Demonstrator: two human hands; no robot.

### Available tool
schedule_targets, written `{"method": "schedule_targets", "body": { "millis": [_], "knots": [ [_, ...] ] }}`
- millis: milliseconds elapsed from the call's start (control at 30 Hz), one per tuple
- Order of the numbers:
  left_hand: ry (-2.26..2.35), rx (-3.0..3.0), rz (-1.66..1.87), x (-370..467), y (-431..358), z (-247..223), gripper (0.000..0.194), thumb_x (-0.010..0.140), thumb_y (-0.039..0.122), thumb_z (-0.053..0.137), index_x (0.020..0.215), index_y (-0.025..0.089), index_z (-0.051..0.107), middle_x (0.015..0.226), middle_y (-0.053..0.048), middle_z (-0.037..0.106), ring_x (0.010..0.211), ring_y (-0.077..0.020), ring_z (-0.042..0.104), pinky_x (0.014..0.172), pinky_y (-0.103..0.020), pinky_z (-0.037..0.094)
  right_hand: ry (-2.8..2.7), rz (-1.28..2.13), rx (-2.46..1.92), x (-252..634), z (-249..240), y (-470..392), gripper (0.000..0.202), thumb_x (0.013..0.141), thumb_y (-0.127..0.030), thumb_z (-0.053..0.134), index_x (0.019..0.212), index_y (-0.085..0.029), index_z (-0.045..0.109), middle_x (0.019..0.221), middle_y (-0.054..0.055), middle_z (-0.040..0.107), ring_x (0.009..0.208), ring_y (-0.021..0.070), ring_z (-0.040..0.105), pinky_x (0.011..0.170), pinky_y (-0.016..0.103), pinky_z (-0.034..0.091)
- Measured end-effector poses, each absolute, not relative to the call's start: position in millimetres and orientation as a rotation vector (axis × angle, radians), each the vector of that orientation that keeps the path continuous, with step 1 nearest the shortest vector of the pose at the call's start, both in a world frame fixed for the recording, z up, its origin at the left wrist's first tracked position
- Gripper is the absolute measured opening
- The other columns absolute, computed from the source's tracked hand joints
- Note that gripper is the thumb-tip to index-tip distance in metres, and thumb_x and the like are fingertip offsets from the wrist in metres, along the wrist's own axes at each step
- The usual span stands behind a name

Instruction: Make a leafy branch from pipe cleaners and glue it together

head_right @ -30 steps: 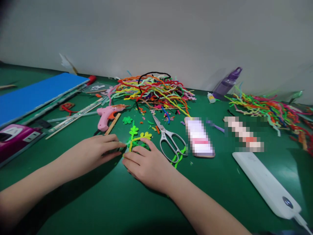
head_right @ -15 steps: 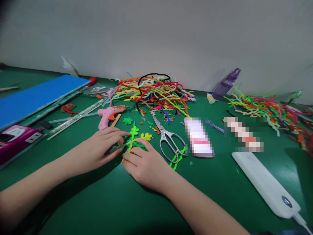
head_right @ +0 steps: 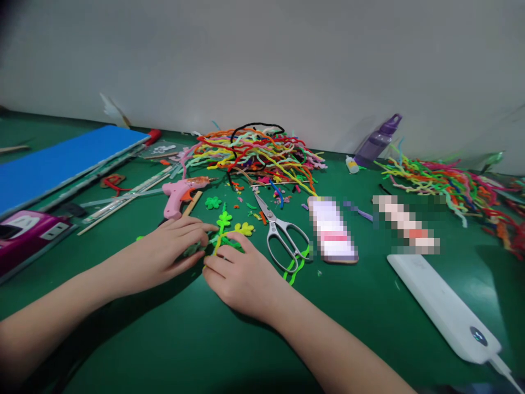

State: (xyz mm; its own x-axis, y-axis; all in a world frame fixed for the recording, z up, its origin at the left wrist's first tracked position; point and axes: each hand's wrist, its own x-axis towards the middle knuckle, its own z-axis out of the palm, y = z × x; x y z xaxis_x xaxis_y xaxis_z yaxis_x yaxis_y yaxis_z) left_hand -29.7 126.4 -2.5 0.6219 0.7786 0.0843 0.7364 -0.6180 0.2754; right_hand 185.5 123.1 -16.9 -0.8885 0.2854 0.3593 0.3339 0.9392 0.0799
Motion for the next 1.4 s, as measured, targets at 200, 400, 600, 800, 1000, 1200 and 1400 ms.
{"method": "schedule_targets", "body": {
  "millis": [200,400,600,800,1000,1200,1400],
  "knots": [
    [1.234,2.638,0.269,-30.2,126.6,-3.0,0.012,0.091,0.022,0.041,0.091,0.021,0.052,0.121,-0.007,0.059,0.109,-0.0228,0.049,0.094,-0.041,0.038,-2.754,-0.216,-0.464,186.3,-16.7,124.0,0.022,0.094,-0.012,0.042,0.094,-0.016,0.064,0.107,0.001,0.069,0.091,0.0162,0.056,0.104,0.043,0.033],
    [1.231,2.633,0.266,-29.8,126.2,-2.3,0.012,0.090,0.022,0.042,0.091,0.021,0.053,0.120,-0.007,0.059,0.108,-0.0230,0.049,0.093,-0.042,0.037,-2.743,-0.226,-0.465,185.5,-18.8,124.0,0.022,0.094,-0.011,0.043,0.092,-0.017,0.064,0.107,0.002,0.069,0.091,0.0159,0.057,0.106,0.044,0.030],
    [1.233,2.624,0.268,-27.7,126.0,-2.8,0.011,0.090,0.021,0.041,0.092,0.021,0.052,0.119,-0.007,0.059,0.110,-0.0231,0.049,0.093,-0.041,0.037,-2.724,-0.209,-0.486,185.7,-17.0,123.1,0.021,0.093,-0.012,0.043,0.093,-0.017,0.063,0.105,0.003,0.069,0.094,0.0158,0.057,0.106,0.044,0.028],
    [1.223,2.620,0.270,-28.0,124.7,-3.7,0.010,0.089,0.019,0.042,0.093,0.022,0.050,0.119,-0.006,0.059,0.110,-0.0219,0.050,0.094,-0.041,0.036,-2.779,-0.104,-0.370,186.5,-13.5,120.1,0.021,0.094,-0.013,0.043,0.093,-0.018,0.063,0.105,0.000,0.069,0.089,0.0146,0.055,0.095,0.037,0.035],
    [1.205,2.635,0.314,-27.0,123.7,-2.6,0.012,0.090,0.021,0.041,0.089,0.021,0.053,0.111,-0.006,0.062,0.103,-0.0211,0.054,0.096,-0.041,0.036,-2.805,-0.117,-0.357,186.8,-14.6,120.0,0.020,0.093,-0.012,0.045,0.090,-0.017,0.064,0.103,0.002,0.069,0.088,0.0155,0.054,0.089,0.036,0.036],
    [1.200,2.637,0.308,-28.3,121.6,-2.3,0.012,0.091,0.020,0.040,0.089,0.022,0.052,0.115,-0.006,0.061,0.106,-0.0216,0.053,0.099,-0.044,0.033,-2.805,-0.125,-0.362,187.6,-14.3,118.3,0.020,0.093,-0.011,0.045,0.090,-0.016,0.064,0.102,0.002,0.069,0.086,0.0152,0.055,0.088,0.035,0.036],
    [1.197,2.636,0.269,-27.6,122.1,-2.8,0.012,0.092,0.021,0.039,0.089,0.021,0.050,0.115,-0.006,0.060,0.105,-0.0219,0.052,0.097,-0.044,0.035,-2.785,-0.119,-0.382,188.6,-16.0,119.5,0.021,0.092,-0.010,0.044,0.091,-0.015,0.064,0.100,0.002,0.070,0.086,0.0152,0.055,0.090,0.036,0.036]
  ]
}}
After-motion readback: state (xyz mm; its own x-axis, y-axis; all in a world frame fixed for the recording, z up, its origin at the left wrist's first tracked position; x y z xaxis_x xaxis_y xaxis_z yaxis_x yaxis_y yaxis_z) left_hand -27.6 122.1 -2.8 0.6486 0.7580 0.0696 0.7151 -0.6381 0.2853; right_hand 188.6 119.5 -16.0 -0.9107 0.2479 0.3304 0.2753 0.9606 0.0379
